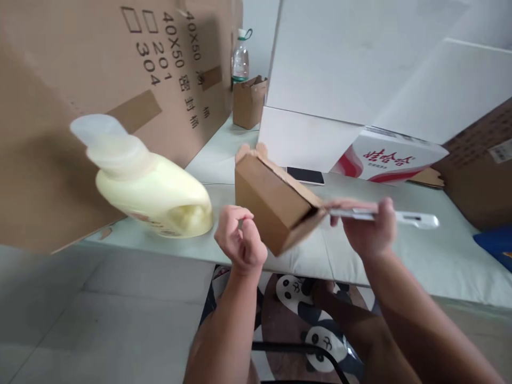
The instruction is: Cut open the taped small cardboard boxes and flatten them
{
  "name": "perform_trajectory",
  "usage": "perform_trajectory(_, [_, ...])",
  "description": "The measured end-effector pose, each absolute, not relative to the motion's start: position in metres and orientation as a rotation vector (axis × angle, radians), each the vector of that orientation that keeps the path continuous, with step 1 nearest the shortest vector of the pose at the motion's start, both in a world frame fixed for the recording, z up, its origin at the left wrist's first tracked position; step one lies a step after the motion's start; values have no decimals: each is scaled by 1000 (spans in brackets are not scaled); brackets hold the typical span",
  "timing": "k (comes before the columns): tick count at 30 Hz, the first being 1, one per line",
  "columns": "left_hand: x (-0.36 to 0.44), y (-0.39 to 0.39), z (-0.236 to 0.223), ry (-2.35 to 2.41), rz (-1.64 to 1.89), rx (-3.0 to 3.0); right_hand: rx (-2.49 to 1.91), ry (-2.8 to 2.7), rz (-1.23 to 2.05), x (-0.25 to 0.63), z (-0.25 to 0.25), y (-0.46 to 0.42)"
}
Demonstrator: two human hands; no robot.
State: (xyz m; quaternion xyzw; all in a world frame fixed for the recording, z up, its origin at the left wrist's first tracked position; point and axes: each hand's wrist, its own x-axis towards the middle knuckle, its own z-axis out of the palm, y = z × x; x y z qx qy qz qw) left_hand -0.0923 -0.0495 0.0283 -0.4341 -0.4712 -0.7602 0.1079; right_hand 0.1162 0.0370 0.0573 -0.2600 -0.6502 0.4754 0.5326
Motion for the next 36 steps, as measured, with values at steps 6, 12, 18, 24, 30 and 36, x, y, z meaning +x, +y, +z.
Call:
perform_trajectory(6, [-81, -22, 23, -1724, -1769, -1691, -624, -1599, 1046, 205, 39, -19])
perform_trajectory(12, [-66, -2, 20, -1631, -1888, -1610, -629, -1840, 1020, 236, 45, -18])
perform_trajectory(18, [-51, 7, 21, -1532, -2225, -1529, -477, -2182, 1061, 261, 50, -16])
perform_trajectory(24, [-54, 10, 17, -1438, -2350, -1471, -542, -2010, 1242, 267, 42, -22])
perform_trajectory(30, [-57, 5, 15, -1282, -2578, -1356, -405, -1832, 1365, 262, 31, -25])
perform_trajectory(36, [-62, -1, 15, -1331, -2505, -1502, -545, -1879, 1390, 261, 29, -26])
